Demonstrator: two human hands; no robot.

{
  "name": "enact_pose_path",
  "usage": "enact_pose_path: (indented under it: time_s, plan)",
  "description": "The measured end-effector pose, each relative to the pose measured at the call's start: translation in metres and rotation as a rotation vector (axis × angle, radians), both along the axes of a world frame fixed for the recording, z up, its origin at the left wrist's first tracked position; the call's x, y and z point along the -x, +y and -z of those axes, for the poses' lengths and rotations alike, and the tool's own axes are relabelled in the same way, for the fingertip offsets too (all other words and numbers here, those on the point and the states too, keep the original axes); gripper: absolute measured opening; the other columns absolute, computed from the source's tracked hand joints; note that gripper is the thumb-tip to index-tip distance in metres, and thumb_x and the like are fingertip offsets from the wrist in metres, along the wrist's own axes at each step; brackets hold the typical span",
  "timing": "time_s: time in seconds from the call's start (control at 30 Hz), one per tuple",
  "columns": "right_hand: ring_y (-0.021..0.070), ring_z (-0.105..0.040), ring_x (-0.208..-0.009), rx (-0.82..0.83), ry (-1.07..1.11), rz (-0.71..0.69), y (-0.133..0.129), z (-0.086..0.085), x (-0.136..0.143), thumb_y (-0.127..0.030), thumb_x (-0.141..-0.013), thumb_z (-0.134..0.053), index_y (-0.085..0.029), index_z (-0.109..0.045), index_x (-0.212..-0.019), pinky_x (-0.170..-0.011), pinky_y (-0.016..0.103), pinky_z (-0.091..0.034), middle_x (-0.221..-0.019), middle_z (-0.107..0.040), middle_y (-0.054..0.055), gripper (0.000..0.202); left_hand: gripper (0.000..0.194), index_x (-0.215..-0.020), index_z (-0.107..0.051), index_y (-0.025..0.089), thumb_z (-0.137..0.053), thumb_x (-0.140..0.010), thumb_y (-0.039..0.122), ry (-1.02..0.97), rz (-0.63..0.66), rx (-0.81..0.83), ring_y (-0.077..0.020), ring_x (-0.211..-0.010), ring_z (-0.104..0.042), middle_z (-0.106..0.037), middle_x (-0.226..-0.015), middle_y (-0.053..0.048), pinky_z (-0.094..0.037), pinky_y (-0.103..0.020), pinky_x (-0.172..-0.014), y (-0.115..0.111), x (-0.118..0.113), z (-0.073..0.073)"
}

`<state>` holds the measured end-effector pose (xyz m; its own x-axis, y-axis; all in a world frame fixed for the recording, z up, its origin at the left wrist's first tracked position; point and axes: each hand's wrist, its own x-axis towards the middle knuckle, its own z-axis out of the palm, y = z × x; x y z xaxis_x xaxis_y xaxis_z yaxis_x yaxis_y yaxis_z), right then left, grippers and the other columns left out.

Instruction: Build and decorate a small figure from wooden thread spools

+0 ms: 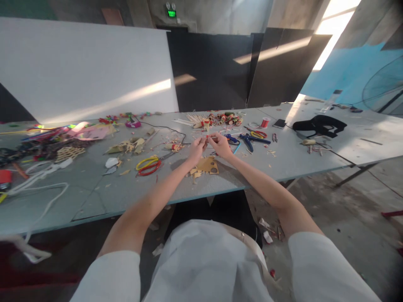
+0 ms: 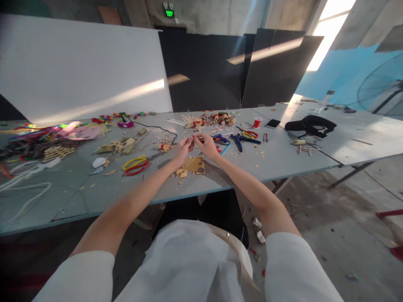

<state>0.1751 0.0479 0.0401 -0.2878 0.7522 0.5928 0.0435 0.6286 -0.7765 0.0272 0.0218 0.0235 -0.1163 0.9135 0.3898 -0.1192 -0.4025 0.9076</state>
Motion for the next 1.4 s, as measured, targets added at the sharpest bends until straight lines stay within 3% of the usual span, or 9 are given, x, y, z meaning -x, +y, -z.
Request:
enact_pose_path:
  time_s: [0.2,0.43,0.7,1.0,1.4]
  plan:
    - [0.0149,-0.060,-0.059,-0.004,-0.006,0.029,-0.002,-0.004,-0.002,-0.068,-0.092,-0.067,-0.018,-0.065,-0.094,-0.056,0.025,-0.043,-0.064,-0.064,0.001,0.051,0.046,-0.087,-0.057,0.022,-0.082,-0.088,0.060,-0.034,0.041,-0.025,-0.0105,-0.053,-0.038,-0.045,-0.061,0.006,-0.028,-0.025,-0.052,-0.004,-0.004,-0.003]
    - [0.0150,-0.062,-0.060,0.023,0.014,-0.013,-0.004,-0.005,-0.001,-0.067,-0.092,-0.067,-0.018,-0.064,-0.095,-0.056,0.025,-0.046,-0.067,-0.069,0.002,0.049,0.050,-0.086,-0.058,0.021,-0.082,-0.086,0.066,-0.030,0.030,-0.051,-0.0116,-0.056,-0.047,-0.056,-0.063,0.002,-0.032,-0.026,-0.054,0.000,-0.003,0.001]
    - [0.0158,-0.064,-0.062,0.030,0.002,0.005,-0.003,-0.004,-0.001,-0.065,-0.092,-0.068,-0.020,-0.064,-0.095,-0.058,0.026,-0.046,-0.069,-0.070,0.002,0.045,0.048,-0.085,-0.061,0.020,-0.078,-0.090,0.064,-0.033,0.029,-0.038,-0.0111,-0.057,-0.048,-0.058,-0.067,0.001,-0.034,-0.025,-0.055,0.000,-0.001,0.003]
    - [0.0147,-0.062,-0.062,0.021,0.002,-0.009,-0.003,-0.003,-0.001,-0.062,-0.092,-0.067,-0.020,-0.063,-0.095,-0.058,0.025,-0.044,-0.072,-0.071,0.002,0.043,0.046,-0.078,-0.060,0.020,-0.072,-0.097,0.061,-0.010,0.002,-0.036,-0.0111,-0.058,-0.046,-0.055,-0.068,0.000,-0.036,-0.025,-0.056,0.003,-0.001,0.006]
    - [0.0105,-0.050,-0.054,0.064,-0.013,-0.014,-0.004,-0.003,0.000,-0.064,-0.091,-0.068,-0.019,-0.063,-0.098,-0.051,0.024,-0.034,-0.069,-0.066,-0.001,0.045,0.055,-0.073,-0.057,0.021,-0.069,-0.093,0.071,0.053,-0.083,-0.082,-0.0124,-0.055,-0.039,-0.043,-0.059,0.003,-0.029,-0.027,-0.053,0.002,0.001,0.006]
